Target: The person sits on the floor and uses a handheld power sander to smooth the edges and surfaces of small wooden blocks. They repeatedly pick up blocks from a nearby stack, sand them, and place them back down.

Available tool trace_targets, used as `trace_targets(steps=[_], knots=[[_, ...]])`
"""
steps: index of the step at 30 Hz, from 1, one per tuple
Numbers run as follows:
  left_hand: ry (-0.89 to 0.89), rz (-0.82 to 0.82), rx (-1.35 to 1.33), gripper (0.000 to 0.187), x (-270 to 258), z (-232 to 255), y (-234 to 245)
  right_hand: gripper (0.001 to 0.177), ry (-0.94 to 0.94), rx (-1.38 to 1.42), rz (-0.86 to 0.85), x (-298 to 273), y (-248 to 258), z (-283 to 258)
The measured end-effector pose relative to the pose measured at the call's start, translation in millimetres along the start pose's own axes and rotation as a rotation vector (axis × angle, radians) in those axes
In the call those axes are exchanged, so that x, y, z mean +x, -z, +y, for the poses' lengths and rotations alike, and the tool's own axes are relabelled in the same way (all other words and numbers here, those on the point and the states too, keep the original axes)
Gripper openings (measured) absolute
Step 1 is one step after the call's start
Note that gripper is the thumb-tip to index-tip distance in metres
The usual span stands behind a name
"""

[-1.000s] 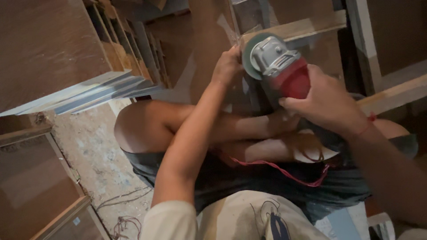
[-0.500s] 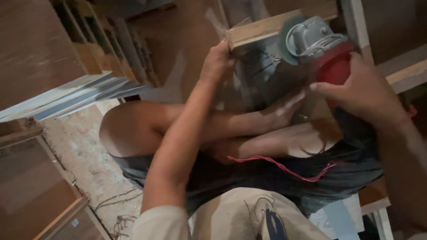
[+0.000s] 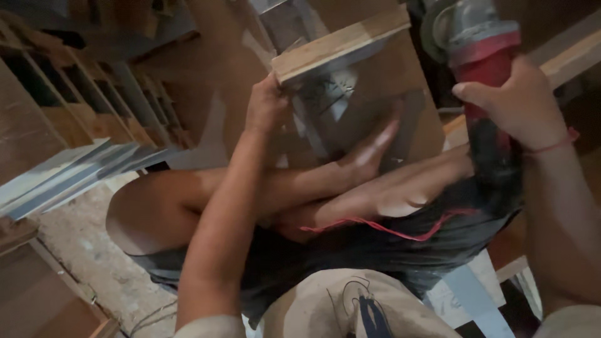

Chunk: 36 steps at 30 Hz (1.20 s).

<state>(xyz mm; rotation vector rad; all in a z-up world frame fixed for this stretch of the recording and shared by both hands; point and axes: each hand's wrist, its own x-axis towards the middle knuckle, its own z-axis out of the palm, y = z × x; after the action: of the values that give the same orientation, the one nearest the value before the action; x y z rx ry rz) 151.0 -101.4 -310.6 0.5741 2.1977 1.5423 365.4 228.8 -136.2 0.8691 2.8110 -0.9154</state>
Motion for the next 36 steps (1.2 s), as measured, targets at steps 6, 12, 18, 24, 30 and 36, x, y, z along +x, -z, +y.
trace_targets(steps=[6, 12, 18, 24, 30, 36], knots=[[-0.099, 0.016, -0.176, 0.033, 1.7, -17.3, -8.6, 0.052, -0.035, 0.000, -0.020, -9.6, 3.0, -8.9], [0.019, 0.062, 0.198, 0.025, 4.0, -25.8, -8.1, 0.083, 0.196, 0.013, -0.176, -15.0, -37.1, -81.0], [-0.034, 0.048, -0.018, 0.027, -3.7, 1.5, 0.5, 0.073, -0.008, -0.080, -0.370, -21.3, -60.9, -159.7], [-0.017, 0.022, -0.068, 0.030, -4.4, 8.7, 5.3, 0.073, 0.036, -0.128, -0.389, -16.9, -63.6, -179.1], [-0.049, 0.082, 0.197, 0.020, 5.3, -10.4, -7.1, 0.081, -0.105, -0.239, -0.391, -10.3, -60.5, -151.2], [-0.043, 0.095, 0.143, 0.021, 1.6, -0.2, -5.2, 0.085, -0.098, -0.261, -0.340, -4.7, -54.3, -101.3]])
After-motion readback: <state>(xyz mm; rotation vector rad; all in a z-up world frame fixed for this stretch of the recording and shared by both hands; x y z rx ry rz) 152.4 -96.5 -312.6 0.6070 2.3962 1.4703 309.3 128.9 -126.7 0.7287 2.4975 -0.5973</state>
